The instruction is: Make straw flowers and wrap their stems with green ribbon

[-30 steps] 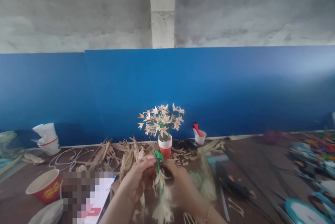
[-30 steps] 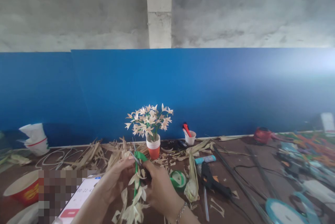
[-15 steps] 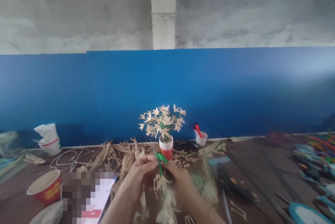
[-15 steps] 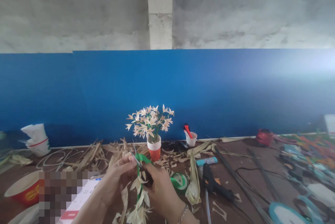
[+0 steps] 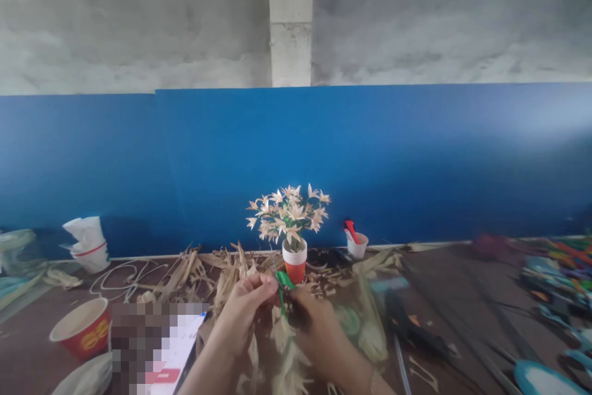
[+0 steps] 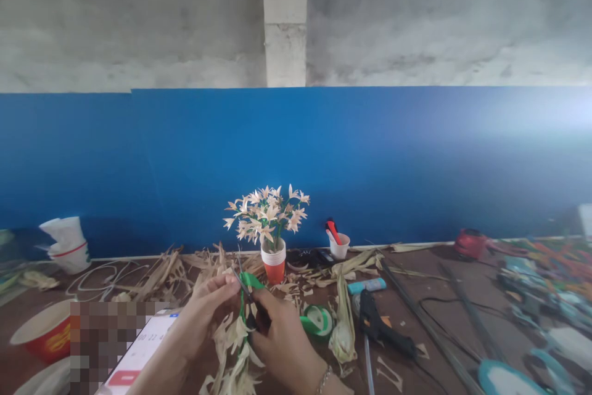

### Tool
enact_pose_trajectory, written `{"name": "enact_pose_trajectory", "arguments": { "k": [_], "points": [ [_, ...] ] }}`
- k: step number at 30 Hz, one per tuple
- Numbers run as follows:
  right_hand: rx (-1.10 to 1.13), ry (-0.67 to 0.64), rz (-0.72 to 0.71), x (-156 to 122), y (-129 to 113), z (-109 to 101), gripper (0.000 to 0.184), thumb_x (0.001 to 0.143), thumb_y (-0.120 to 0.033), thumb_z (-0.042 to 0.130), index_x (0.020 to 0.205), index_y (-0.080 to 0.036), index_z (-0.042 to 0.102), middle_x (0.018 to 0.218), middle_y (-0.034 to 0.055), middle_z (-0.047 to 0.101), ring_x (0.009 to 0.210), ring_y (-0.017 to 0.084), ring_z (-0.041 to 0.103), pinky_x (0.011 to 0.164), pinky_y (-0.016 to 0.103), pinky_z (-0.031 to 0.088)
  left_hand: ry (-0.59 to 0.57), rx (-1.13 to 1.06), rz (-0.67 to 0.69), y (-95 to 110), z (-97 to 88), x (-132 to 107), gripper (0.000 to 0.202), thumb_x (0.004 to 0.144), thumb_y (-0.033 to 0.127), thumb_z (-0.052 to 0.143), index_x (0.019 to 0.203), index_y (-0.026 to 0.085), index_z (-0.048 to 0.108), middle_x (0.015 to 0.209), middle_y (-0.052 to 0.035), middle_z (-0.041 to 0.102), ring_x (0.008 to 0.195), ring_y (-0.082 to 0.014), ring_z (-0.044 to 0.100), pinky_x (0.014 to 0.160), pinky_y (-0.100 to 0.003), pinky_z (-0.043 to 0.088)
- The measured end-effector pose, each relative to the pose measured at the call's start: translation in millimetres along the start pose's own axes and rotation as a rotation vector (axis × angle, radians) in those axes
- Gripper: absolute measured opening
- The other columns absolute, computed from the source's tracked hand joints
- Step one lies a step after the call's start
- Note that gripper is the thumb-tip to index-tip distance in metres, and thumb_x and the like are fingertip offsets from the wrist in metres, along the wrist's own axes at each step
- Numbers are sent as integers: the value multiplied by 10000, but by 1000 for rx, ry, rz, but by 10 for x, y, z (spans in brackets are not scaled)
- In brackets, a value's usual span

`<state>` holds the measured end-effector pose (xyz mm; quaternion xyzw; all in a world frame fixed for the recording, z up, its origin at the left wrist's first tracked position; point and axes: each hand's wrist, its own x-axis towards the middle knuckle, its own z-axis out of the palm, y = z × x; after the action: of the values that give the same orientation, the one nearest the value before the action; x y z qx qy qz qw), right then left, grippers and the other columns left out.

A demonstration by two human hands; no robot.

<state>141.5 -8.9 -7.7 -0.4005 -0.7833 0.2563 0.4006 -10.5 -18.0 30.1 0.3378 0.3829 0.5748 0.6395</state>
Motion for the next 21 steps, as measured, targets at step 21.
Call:
{"name": "enact_pose_trajectory", "arguments": {
  "k": [21],
  "points": [
    [15, 11, -38, -20, 54, 15, 325, 650, -50, 547, 921, -196, 651, 826, 29, 702, 722, 166, 619, 670, 226, 462, -97, 49, 68, -87, -107, 97, 246, 645, 338, 752, 621, 150, 595, 527, -10, 628, 457, -87, 534, 474, -189, 360]
  ]
}}
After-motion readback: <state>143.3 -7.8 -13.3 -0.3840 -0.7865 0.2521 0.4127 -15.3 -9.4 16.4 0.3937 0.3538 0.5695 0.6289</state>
